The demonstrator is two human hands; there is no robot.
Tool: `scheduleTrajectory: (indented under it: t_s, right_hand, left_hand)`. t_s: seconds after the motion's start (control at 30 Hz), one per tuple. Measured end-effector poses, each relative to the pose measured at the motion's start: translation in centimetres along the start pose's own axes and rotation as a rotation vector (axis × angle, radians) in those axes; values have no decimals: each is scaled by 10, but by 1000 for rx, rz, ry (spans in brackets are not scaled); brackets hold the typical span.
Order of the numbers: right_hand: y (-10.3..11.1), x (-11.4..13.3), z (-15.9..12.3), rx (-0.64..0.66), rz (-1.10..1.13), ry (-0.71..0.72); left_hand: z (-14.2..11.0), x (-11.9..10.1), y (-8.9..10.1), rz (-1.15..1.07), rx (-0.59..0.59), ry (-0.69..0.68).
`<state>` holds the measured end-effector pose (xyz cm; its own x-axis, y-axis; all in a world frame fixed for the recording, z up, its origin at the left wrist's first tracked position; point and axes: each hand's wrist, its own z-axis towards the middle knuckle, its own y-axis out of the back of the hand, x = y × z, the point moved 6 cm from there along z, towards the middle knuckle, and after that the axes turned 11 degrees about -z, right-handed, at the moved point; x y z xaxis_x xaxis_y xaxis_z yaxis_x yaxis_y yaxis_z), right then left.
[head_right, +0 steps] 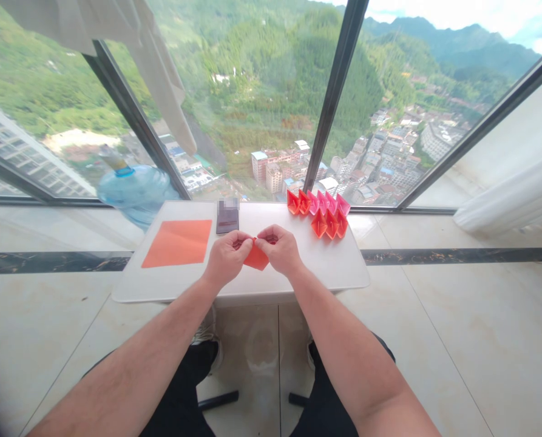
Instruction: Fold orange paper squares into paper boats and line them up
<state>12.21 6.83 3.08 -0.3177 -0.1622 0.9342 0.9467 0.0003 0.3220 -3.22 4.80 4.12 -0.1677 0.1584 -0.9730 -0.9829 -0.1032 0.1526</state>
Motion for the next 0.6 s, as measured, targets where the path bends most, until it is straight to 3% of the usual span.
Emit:
scheduleTrajectory:
  t_s: [0.3,0.6]
  right_hand:
    - [-1,1,0,-16,50,28]
    - [-2,0,-1,-3,32,25]
  left_hand:
    - [4,5,1,-97,10,66]
    - [4,5,2,-56,-6,56]
